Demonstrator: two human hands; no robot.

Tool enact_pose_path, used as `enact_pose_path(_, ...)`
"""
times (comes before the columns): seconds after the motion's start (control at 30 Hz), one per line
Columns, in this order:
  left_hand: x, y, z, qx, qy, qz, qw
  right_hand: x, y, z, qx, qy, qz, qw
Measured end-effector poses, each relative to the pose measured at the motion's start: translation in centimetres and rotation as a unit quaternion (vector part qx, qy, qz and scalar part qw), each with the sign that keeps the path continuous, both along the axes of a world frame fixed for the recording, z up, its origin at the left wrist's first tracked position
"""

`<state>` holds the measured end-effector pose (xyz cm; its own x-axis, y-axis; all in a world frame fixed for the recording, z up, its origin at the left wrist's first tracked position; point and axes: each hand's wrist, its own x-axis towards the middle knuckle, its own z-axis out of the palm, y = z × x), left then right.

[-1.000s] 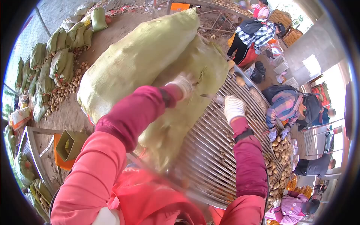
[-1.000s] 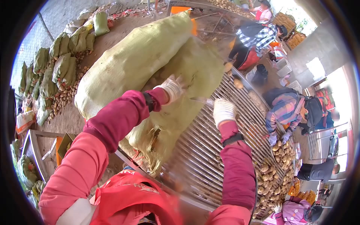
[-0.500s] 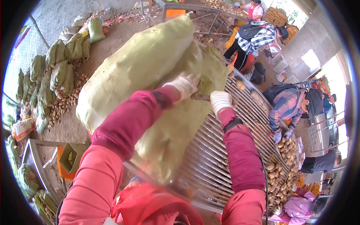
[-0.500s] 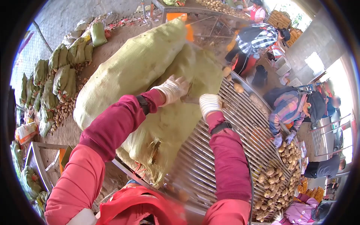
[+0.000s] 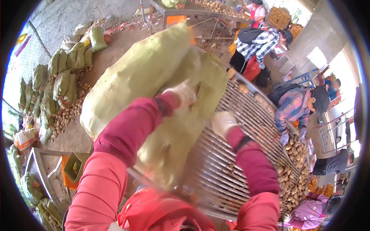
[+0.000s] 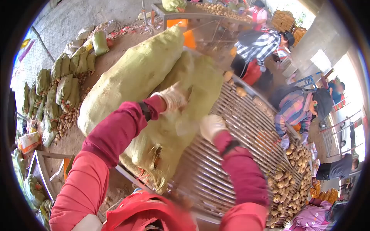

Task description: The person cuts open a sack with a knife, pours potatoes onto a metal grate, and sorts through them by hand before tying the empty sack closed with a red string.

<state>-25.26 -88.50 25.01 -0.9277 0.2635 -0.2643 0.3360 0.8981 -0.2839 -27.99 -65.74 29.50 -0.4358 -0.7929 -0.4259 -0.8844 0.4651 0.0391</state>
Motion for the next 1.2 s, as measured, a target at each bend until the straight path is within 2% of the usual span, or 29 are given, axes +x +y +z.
enact_pose_path(0.03, 0.3, -0.6, 0.0, -0.001, 0.025, -0.01, 1.0, 1.6, 2.4, 0.4, 0.021, -0.018, 0.093, 0.995)
enact_pose_path(0.1, 0.6, -0.9, 0.7, 0.0, 0.081, -0.031, 0.996, 4.5, 5.9, 1.0, 0.218, -0.054, 0.105, 0.969)
enact_pose_path(0.13, 0.6, -0.6, 0.6, -0.027, 0.071, -0.069, 0.995, 3.8, 6.4, 1.7, 0.206, -0.01, 0.029, 0.978)
enact_pose_path(0.17, 0.8, -0.3, 0.4, -0.026, 0.06, -0.054, 0.996, 3.0, 7.0, 2.0, 0.193, 0.031, -0.051, 0.979)
enact_pose_path(0.27, -0.1, 0.6, 0.9, -0.049, 0.027, -0.02, 0.998, -1.6, 7.6, -1.0, 0.065, 0.14, -0.104, 0.983)
enact_pose_path(0.3, -0.4, 0.8, 0.8, -0.07, 0.006, -0.008, 0.997, -2.5, 6.9, -1.4, 0.016, 0.155, -0.123, 0.98)
enact_pose_path(0.37, -0.3, 0.9, 0.6, -0.08, -0.01, 0.008, 0.997, -3.8, 4.8, -2.0, -0.075, 0.134, -0.097, 0.983)
enact_pose_path(0.5, -0.3, 0.9, 0.9, -0.033, -0.022, 0.033, 0.999, -5.4, -1.4, -2.7, -0.064, 0.071, -0.182, 0.979)
enact_pose_path(0.6, 0.0, 1.1, 1.3, -0.021, -0.04, 0.056, 0.997, -7.0, -6.8, -3.1, 0.098, -0.022, -0.196, 0.975)
enact_pose_path(0.7, 0.5, 1.3, 1.9, -0.023, -0.051, 0.056, 0.997, -6.7, -6.7, -2.9, 0.057, 0.089, -0.046, 0.993)
enact_pose_path(0.73, 0.8, 1.5, 2.2, -0.025, -0.055, 0.051, 0.997, -7.3, -6.7, -3.3, 0.01, 0.111, -0.014, 0.994)
enact_pose_path(0.87, 1.3, 2.6, 3.4, -0.031, -0.06, 0.079, 0.995, -5.6, -7.5, -2.3, 0.001, 0.084, 0.055, 0.995)
enact_pose_path(0.97, 1.7, 2.9, 3.1, -0.033, -0.027, 0.07, 0.997, -1.3, -9.1, -1.2, 0.052, 0.033, -0.025, 0.998)
enact_pose_path(1.03, 2.2, 2.5, 2.0, -0.019, 0.013, 0.041, 0.999, 0.6, -8.4, -1.8, -0.009, 0.068, -0.023, 0.997)
enact_pose_path(1.07, 2.3, 2.5, 1.6, -0.032, -0.014, 0.046, 0.998, 1.8, -7.5, -2.4, -0.037, 0.084, -0.02, 0.996)
enact_pose_path(1.13, 2.6, 2.2, 2.1, -0.059, -0.069, 0.052, 0.995, 2.6, -1.7, -4.6, -0.18, 0.044, 0.001, 0.983)
enact_pose_path(1.17, 3.5, 1.8, 3.0, -0.037, -0.046, 0.047, 0.997, 3.4, 2.0, -3.8, -0.2, -0.002, 0.018, 0.98)
enact_pose_path(1.2, 4.9, 1.5, 4.0, -0.012, -0.027, 0.045, 0.999, 4.5, 4.4, -0.6, -0.021, 0.0, 0.045, 0.999)
